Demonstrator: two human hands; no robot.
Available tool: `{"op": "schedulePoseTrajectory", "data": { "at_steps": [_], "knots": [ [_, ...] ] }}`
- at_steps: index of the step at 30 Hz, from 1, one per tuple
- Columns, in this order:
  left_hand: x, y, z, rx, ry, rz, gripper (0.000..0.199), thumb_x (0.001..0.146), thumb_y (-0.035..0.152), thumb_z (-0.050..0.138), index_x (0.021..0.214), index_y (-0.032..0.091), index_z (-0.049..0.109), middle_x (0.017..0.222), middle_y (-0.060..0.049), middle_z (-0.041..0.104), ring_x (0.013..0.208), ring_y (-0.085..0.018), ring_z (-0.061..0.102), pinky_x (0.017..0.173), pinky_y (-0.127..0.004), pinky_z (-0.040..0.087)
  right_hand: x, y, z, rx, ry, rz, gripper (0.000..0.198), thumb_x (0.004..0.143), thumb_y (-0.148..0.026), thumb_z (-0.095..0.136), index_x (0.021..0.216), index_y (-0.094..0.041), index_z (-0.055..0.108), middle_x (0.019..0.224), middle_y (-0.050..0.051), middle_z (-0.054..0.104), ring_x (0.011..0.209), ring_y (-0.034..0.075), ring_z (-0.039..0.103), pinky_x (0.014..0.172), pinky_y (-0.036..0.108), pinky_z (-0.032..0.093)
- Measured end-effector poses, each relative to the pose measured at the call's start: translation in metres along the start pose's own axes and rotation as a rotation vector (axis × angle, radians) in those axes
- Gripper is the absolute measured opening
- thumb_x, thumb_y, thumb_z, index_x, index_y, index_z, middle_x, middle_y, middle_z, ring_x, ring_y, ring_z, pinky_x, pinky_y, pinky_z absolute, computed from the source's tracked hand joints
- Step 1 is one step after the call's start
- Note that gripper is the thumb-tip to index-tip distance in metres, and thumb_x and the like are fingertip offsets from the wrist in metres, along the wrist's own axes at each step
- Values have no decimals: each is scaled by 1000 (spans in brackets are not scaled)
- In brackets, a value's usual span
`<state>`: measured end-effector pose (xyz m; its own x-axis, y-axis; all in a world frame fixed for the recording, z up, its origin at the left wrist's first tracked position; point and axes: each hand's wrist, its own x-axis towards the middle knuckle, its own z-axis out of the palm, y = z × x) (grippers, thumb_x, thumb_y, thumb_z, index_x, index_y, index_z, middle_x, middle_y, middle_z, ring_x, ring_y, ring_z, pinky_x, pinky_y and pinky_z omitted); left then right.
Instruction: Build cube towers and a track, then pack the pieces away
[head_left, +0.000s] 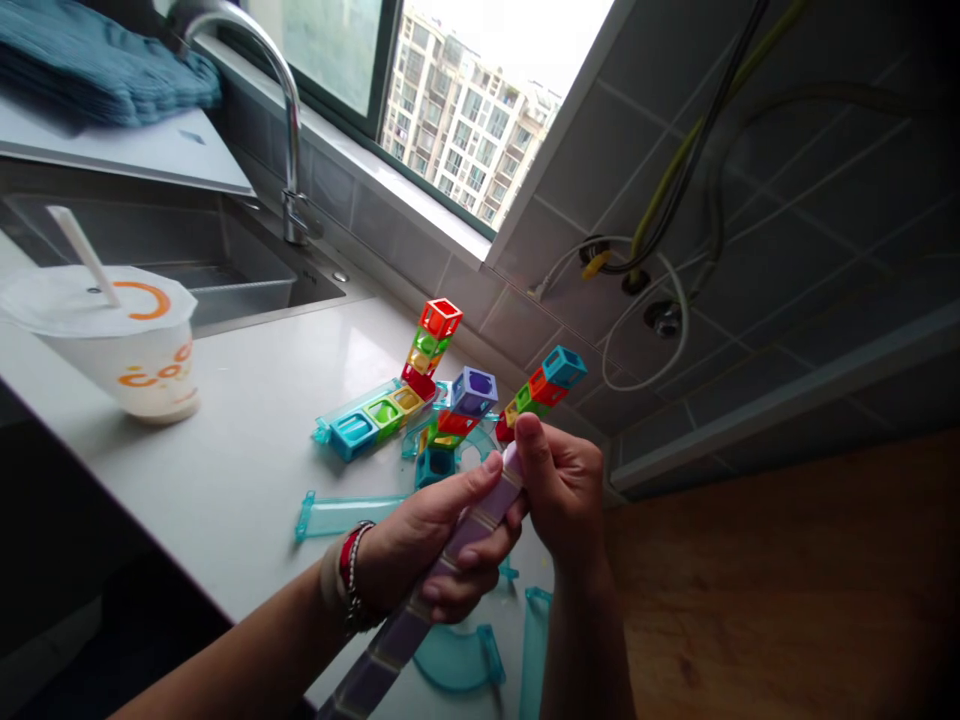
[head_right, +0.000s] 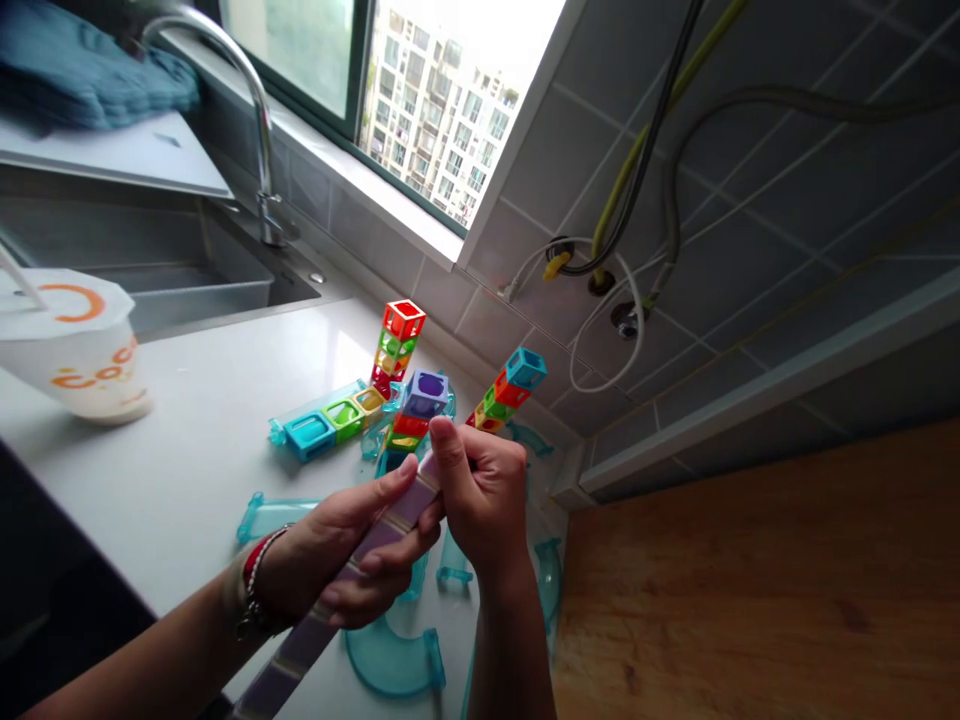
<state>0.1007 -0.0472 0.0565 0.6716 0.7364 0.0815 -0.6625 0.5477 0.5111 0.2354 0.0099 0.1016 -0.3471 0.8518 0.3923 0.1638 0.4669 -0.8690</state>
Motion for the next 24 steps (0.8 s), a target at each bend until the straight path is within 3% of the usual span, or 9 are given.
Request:
{"op": "schedulePoseTrajectory", "data": {
  "at_steps": [5, 11, 16, 20, 24],
  "knots": [
    [-3, 5, 12, 358, 238, 223, 44, 99, 63, 52, 85, 21, 47, 58, 9, 43, 33, -4, 30, 30, -15, 28, 1, -2, -1, -35, -10, -19, 60, 100, -50, 61, 52, -19, 42, 51, -5, 35, 50, 8, 31, 49, 26, 22],
    [-17, 11, 24, 950, 414, 392, 37, 104, 56, 47, 93, 21, 54, 60, 8, 44, 44, -9, 39, 41, -20, 31, -4, -7, 6, 213, -67, 168, 63, 98, -58, 60, 51, -20, 40, 47, -6, 35, 45, 7, 27, 44, 26, 19],
    [-23, 11, 30, 1346, 608, 570, 31, 104, 45, 51, 85, 21, 52, 70, 4, 51, 62, -13, 45, 59, -26, 38, -5, -11, 14, 422, -67, 323, 66, 95, -64, 62, 49, -21, 41, 41, -6, 35, 37, 6, 25, 37, 24, 14],
    [-23, 8, 30, 1519, 691, 613, 25, 104, 41, 52, 88, 21, 52, 71, 5, 55, 61, -14, 46, 60, -28, 36, -3, -11, 13, 594, -175, 496, 62, 93, -64, 64, 53, -20, 47, 42, -7, 38, 34, 5, 25, 33, 21, 13],
    [-25, 4, 31, 1640, 736, 589, 20, 103, 40, 53, 96, 21, 57, 76, 1, 63, 66, -17, 57, 62, -29, 39, -2, -12, 9, 636, -236, 577, 58, 91, -63, 67, 57, -19, 49, 44, -7, 40, 36, 5, 26, 32, 18, 17]
  ]
}}
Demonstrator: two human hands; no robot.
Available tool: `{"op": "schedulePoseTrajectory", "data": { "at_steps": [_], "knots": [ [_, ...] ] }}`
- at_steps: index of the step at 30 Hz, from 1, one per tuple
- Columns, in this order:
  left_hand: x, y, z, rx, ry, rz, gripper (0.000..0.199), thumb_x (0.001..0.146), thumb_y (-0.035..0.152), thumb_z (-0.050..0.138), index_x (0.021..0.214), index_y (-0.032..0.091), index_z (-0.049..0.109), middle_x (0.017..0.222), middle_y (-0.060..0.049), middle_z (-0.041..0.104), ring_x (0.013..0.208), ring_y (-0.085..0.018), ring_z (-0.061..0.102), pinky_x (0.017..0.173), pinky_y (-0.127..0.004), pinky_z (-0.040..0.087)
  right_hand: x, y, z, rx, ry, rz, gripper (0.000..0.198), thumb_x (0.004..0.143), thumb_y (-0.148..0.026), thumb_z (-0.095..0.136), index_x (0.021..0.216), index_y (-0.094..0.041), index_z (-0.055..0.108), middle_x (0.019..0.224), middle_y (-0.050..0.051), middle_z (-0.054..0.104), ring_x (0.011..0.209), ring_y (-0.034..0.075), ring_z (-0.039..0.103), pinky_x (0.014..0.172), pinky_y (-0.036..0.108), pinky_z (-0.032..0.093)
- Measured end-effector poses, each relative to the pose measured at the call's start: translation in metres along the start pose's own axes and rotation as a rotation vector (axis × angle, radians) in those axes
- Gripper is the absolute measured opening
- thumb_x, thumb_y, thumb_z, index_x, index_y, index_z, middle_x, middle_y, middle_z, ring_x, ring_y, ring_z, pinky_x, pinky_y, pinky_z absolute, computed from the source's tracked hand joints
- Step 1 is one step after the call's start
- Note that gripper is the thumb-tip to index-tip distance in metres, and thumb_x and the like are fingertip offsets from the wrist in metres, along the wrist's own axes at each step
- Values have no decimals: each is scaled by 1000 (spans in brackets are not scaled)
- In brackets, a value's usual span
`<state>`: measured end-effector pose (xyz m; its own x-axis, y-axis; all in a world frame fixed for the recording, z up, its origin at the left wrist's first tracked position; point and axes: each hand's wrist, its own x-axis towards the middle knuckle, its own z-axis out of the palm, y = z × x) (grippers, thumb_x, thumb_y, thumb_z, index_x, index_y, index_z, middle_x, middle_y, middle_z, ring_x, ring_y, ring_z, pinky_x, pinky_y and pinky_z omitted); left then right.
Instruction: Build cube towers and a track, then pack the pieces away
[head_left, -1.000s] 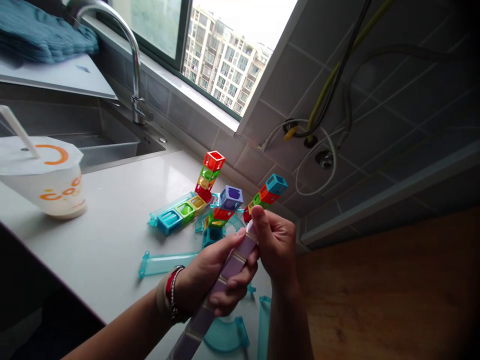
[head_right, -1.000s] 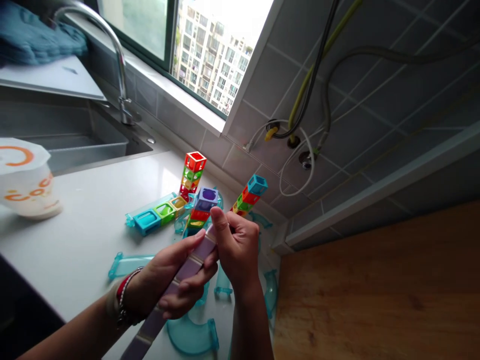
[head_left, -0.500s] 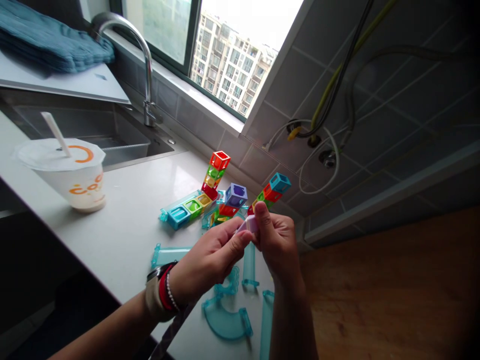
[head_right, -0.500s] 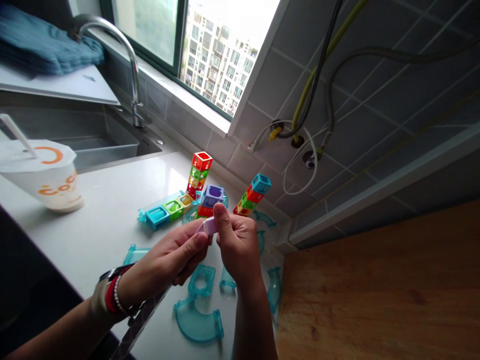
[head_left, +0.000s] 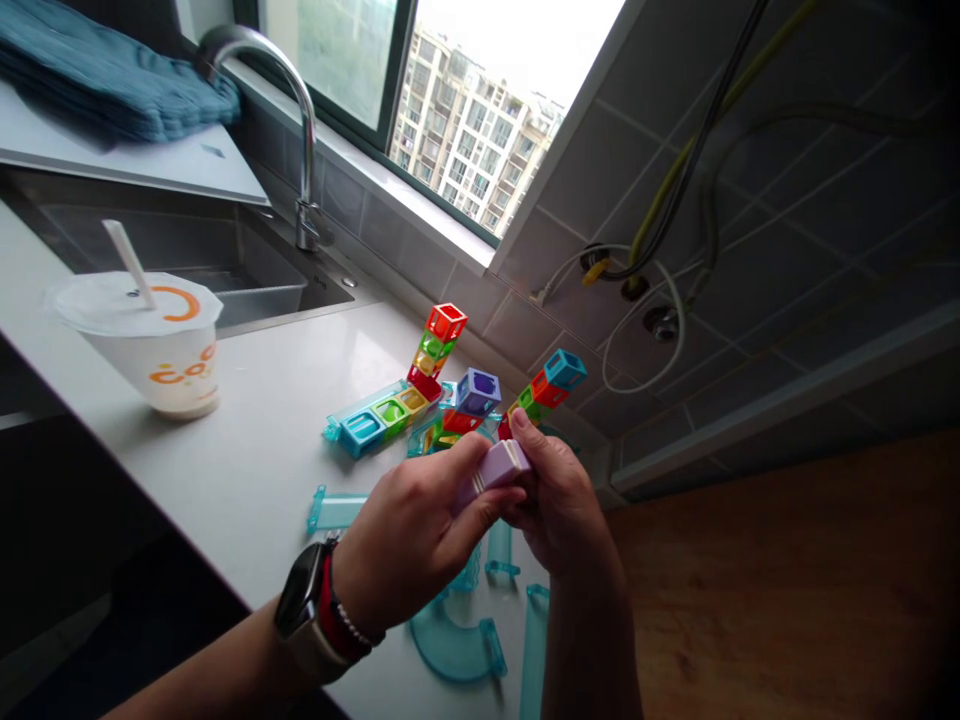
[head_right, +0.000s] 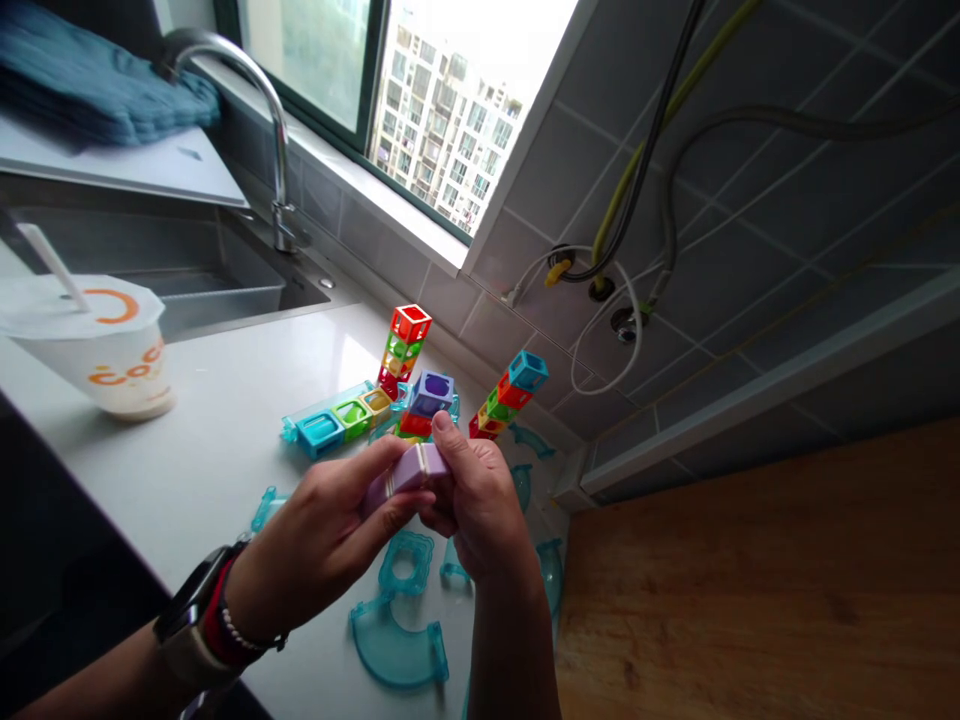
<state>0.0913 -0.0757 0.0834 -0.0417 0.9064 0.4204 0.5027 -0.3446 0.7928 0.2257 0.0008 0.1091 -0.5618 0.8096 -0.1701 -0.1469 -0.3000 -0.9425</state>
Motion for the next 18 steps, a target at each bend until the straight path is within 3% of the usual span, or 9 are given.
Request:
{"op": "schedulePoseTrajectory", "data": {
  "at_steps": [3, 5, 8, 12, 15, 18],
  "knots": [
    [-2, 0, 0, 93, 38, -8, 21, 101, 39, 56, 113, 22, 61, 95, -5, 72, 81, -22, 67, 69, -31, 44, 1, -1, 0, 5, 15, 20, 58, 85, -67, 71, 60, -20, 47, 47, -9, 37, 39, 4, 23, 33, 17, 18],
    [-1, 1, -1, 70, 51, -38, 23, 100, 41, 59, 114, 22, 61, 99, -6, 73, 85, -23, 68, 72, -31, 46, 3, 1, 0, -10, 12, 20, 60, 84, -69, 71, 60, -21, 43, 48, -10, 33, 40, 4, 20, 34, 18, 17],
    [4, 0, -6, -240, -20, -119, 29, 102, 49, 55, 100, 21, 61, 75, -1, 64, 63, -16, 59, 58, -26, 43, 4, 3, 2, -91, 73, -126, 65, 87, -73, 63, 56, -24, 34, 48, -10, 27, 40, 6, 21, 36, 20, 18],
    [11, -6, -9, -845, -299, -247, 44, 104, 60, 42, 100, 20, 58, 53, 8, 44, 37, -8, 35, 36, -19, 26, -1, 5, 4, -332, 215, -473, 60, 93, -70, 57, 61, -22, 43, 55, -5, 40, 51, 10, 37, 49, 24, 33],
    [12, -12, -5, -1035, -456, -312, 46, 99, 66, 50, 98, 20, 55, 54, 9, 44, 35, -6, 35, 34, -16, 28, -8, 2, 2, -522, 141, -519, 55, 92, -66, 62, 64, -21, 47, 60, -5, 41, 56, 10, 36, 52, 25, 29],
    [13, -18, 0, -1105, -486, -352, 48, 95, 67, 57, 89, 20, 50, 55, 8, 46, 36, -5, 37, 34, -14, 30, -10, -1, -1, -627, 83, -508, 54, 91, -61, 67, 62, -20, 46, 60, -6, 37, 57, 10, 31, 53, 25, 25]
  ]
}}
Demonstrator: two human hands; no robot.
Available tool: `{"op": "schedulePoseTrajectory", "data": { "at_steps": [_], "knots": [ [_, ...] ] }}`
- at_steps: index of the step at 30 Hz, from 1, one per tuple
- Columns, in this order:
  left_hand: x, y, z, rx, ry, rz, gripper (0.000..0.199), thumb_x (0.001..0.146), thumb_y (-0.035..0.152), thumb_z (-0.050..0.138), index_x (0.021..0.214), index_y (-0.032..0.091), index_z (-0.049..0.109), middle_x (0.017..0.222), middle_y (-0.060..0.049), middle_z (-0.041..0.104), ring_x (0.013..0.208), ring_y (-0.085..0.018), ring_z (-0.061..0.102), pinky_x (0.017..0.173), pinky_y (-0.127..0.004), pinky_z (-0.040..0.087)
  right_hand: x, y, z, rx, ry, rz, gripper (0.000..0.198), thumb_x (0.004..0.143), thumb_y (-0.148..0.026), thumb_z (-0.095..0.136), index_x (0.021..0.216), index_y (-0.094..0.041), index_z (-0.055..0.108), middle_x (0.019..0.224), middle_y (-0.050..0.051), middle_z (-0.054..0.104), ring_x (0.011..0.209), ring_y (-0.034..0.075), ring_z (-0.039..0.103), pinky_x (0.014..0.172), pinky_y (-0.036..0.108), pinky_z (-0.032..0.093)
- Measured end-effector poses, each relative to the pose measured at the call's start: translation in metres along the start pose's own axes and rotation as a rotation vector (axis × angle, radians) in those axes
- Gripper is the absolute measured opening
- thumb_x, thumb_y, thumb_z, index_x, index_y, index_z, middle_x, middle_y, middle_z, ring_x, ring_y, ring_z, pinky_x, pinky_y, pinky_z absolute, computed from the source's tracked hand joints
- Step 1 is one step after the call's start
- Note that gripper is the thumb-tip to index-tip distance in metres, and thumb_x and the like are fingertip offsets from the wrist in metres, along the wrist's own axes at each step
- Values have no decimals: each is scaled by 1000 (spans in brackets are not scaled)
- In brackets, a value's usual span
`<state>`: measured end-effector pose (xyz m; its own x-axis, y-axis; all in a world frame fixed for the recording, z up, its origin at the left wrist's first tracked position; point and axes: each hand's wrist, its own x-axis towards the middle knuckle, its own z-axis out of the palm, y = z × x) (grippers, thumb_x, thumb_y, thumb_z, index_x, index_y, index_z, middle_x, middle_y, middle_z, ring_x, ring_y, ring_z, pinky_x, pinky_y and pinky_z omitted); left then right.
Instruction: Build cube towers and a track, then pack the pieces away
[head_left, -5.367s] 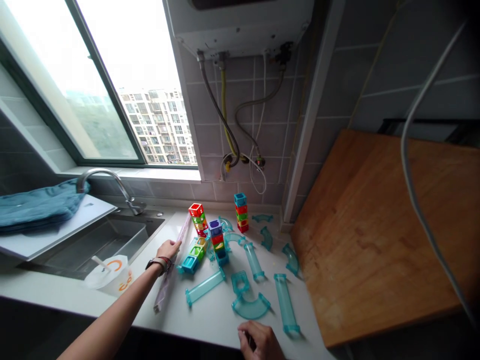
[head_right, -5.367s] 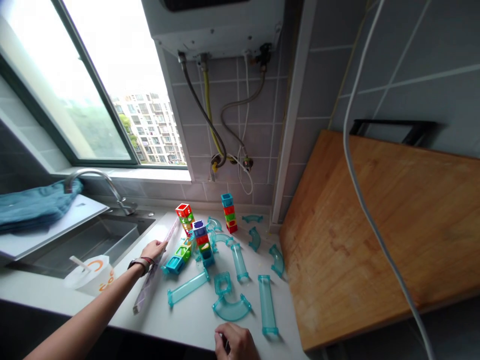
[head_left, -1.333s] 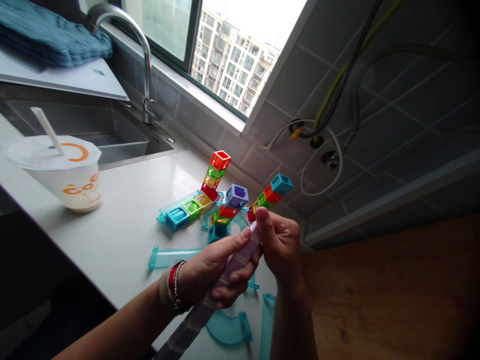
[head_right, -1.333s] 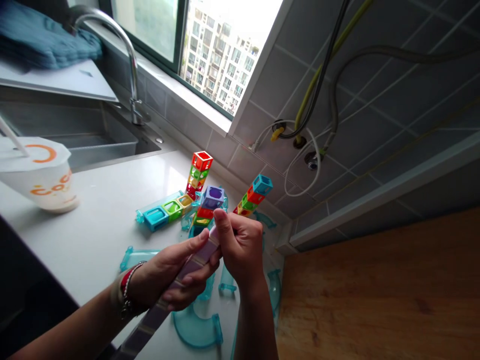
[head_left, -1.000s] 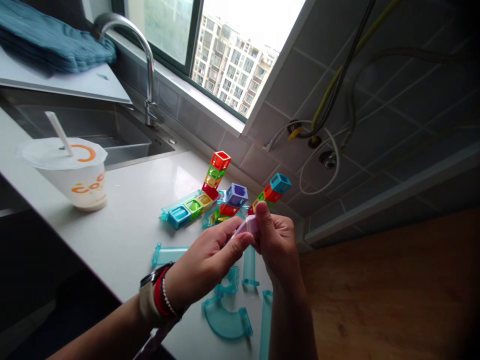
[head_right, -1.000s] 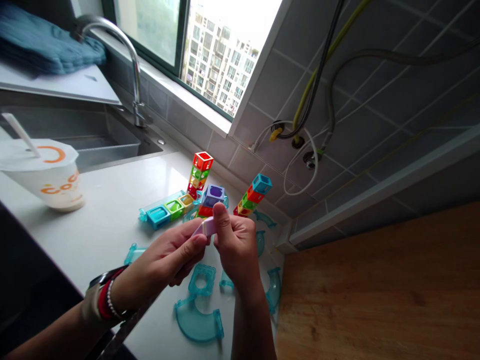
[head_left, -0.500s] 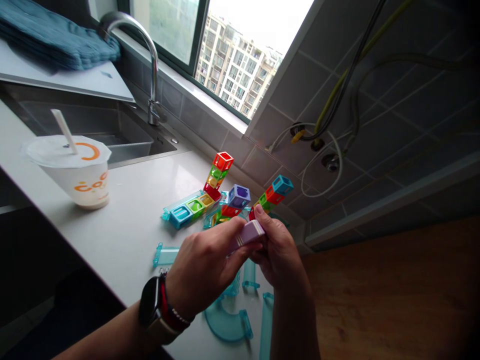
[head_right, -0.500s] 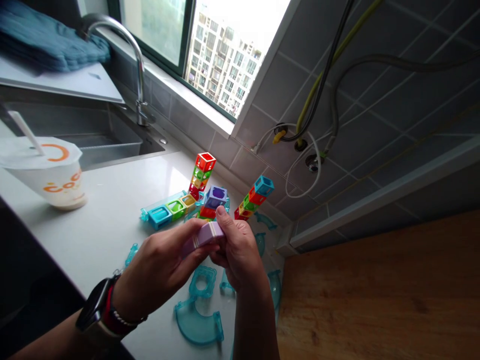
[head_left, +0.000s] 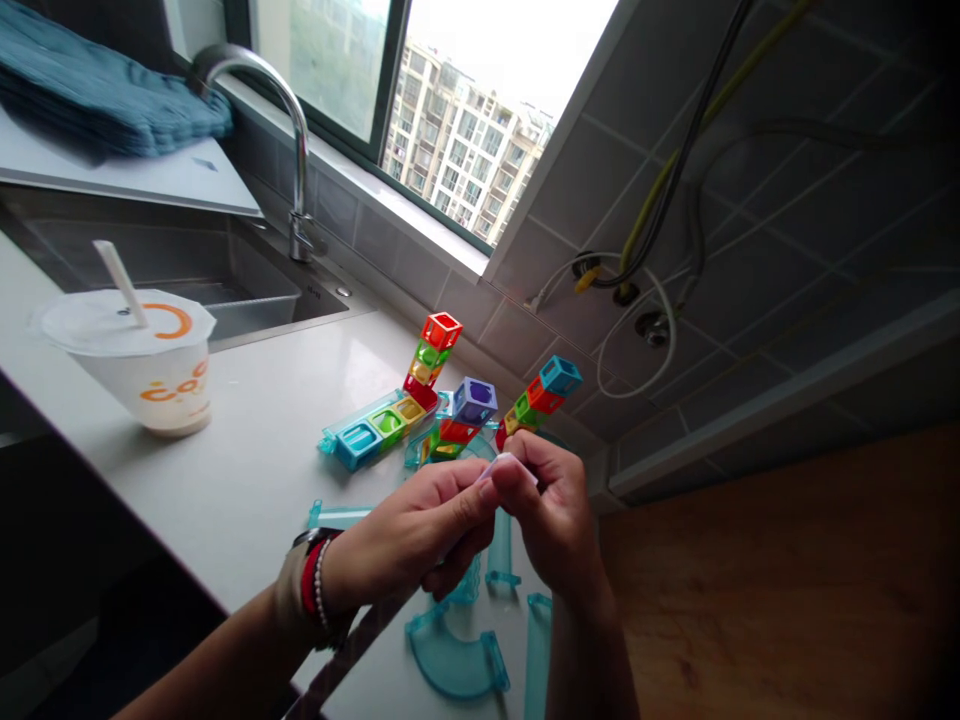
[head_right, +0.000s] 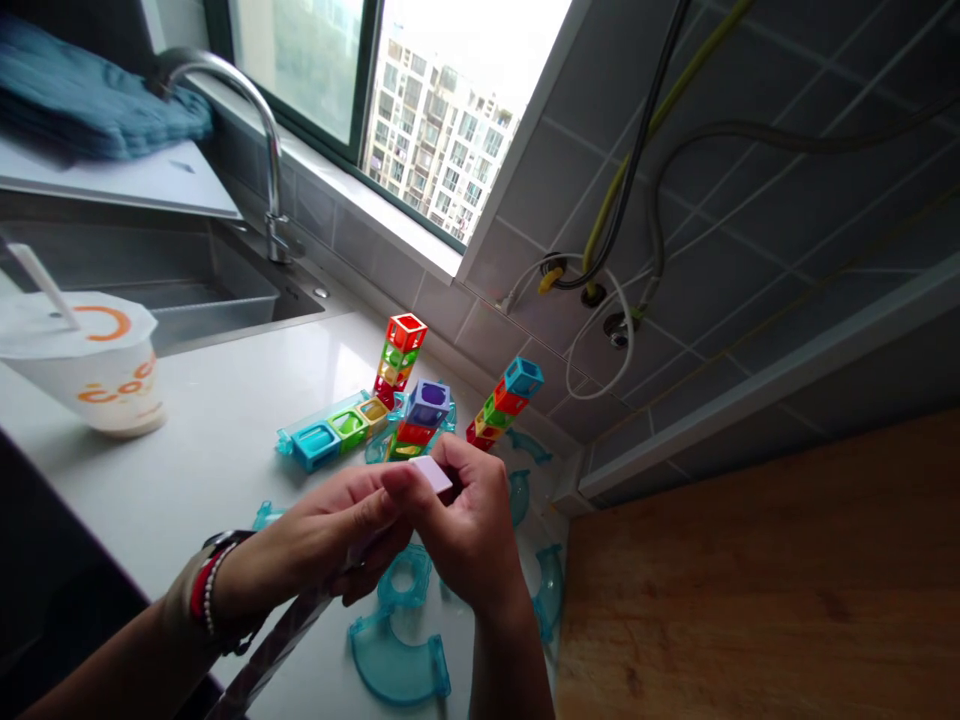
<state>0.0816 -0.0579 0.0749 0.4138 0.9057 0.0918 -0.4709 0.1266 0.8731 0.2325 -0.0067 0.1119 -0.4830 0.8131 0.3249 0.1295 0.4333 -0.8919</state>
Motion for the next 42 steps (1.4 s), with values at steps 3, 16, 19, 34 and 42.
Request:
{"op": "schedulePoseTrajectory", "data": {
  "at_steps": [3, 16, 19, 34, 42],
  "knots": [
    [2, -2, -4, -46, -43, -41, 39, 94, 56, 67, 94, 18, 55, 61, 6, 53, 41, -4, 44, 41, -14, 38, 3, 1, -2, -10, 68, 30, 53, 95, -55, 65, 60, -20, 46, 57, -5, 40, 55, 10, 34, 52, 26, 27],
    [1, -2, 8, 234, 152, 43, 29, 97, 46, 63, 98, 17, 63, 78, 0, 65, 41, -4, 48, 38, -15, 35, 8, 7, -8, -115, 191, 25, 53, 89, -53, 71, 58, -22, 41, 58, -7, 33, 56, 10, 29, 52, 25, 28],
    [1, -2, 10, 350, 230, 85, 24, 97, 40, 63, 94, 16, 65, 74, 1, 63, 43, -6, 45, 40, -17, 33, 6, 5, -4, -260, 236, -7, 54, 89, -51, 71, 58, -22, 37, 58, -7, 32, 56, 10, 29, 51, 25, 26],
    [3, -6, 10, 658, 523, 249, 25, 90, 35, 71, 111, 20, 69, 86, -2, 71, 63, -15, 58, 54, -22, 39, 9, 9, 1, -482, 244, -29, 38, 94, -51, 66, 72, -20, 62, 63, -4, 52, 60, 14, 47, 58, 26, 33],
    [4, -16, 7, 920, 522, 153, 29, 103, 45, 50, 91, 22, 62, 75, -4, 66, 63, -20, 55, 64, -30, 35, 12, 15, -4, -487, 183, 118, 43, 96, -51, 56, 66, -22, 53, 58, -5, 50, 55, 14, 45, 54, 25, 30]
  ]
}}
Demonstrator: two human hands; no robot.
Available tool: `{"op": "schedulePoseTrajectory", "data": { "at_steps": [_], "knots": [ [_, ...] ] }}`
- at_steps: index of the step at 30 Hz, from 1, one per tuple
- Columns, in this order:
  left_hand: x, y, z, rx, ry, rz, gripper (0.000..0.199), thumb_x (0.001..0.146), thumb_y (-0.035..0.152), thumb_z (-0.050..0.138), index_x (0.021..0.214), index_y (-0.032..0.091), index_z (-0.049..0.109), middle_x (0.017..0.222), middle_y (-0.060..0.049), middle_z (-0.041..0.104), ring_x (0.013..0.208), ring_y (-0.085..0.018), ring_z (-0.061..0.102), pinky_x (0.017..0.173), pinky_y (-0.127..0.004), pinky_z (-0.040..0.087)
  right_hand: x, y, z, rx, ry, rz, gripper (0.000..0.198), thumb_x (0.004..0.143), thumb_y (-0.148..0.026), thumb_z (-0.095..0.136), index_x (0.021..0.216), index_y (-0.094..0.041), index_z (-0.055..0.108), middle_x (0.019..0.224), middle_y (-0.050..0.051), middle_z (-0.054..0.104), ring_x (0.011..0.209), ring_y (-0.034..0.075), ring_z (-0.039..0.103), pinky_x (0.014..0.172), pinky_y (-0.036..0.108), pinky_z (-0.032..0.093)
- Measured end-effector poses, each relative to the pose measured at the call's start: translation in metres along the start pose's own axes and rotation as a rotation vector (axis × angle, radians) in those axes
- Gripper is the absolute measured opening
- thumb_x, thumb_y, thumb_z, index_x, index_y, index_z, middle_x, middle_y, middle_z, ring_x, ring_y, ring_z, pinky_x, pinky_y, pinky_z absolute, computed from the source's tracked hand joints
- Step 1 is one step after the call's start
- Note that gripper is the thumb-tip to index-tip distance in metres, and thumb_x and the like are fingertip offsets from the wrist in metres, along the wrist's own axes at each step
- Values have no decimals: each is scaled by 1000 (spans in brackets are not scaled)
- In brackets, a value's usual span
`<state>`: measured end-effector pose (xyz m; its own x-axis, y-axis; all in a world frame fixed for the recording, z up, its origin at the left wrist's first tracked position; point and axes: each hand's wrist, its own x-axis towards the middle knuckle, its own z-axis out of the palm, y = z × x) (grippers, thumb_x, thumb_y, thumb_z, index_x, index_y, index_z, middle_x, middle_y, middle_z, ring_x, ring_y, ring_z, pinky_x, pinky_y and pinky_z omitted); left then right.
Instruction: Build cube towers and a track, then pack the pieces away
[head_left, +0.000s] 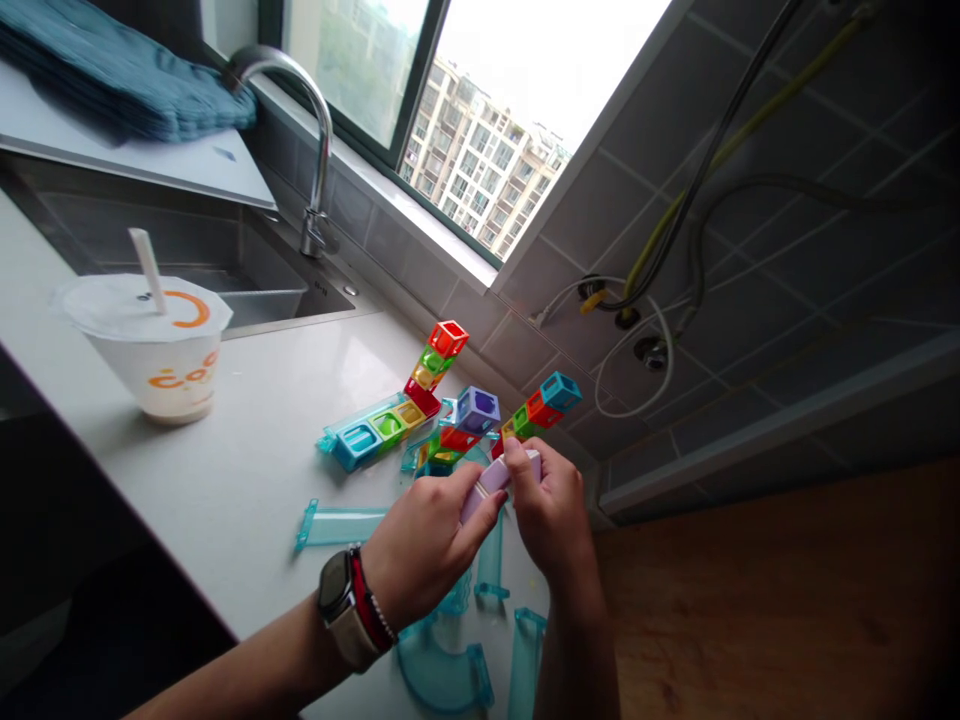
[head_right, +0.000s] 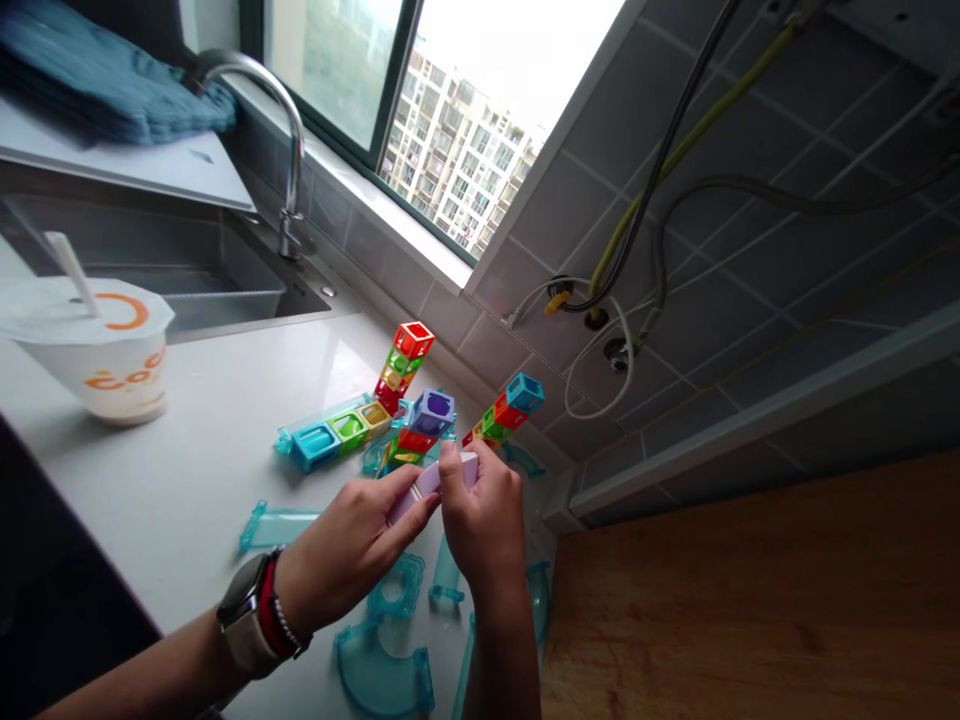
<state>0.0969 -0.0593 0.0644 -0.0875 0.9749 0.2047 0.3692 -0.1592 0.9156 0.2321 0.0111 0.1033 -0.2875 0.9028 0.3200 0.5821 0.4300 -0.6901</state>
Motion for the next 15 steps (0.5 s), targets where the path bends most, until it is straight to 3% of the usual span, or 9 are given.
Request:
{"op": "schedulePoseTrajectory", "data": {
  "at_steps": [6, 15],
  "knots": [
    [5, -1, -1, -7, -45, -39, 32, 105, 47, 44, 87, 23, 55, 73, -3, 63, 62, -20, 53, 61, -29, 33, 0, 2, 10, -91, 22, 20, 40, 99, -51, 50, 71, -23, 53, 63, -2, 57, 60, 17, 51, 59, 28, 28],
    [7, -2, -6, -3, -17, -4, 33, 105, 46, 42, 84, 23, 52, 69, 0, 59, 58, -17, 49, 59, -28, 34, -3, -5, 24, -7, 128, -3, 43, 101, -56, 46, 75, -23, 52, 66, -2, 57, 63, 18, 51, 61, 28, 31]
  ]
}}
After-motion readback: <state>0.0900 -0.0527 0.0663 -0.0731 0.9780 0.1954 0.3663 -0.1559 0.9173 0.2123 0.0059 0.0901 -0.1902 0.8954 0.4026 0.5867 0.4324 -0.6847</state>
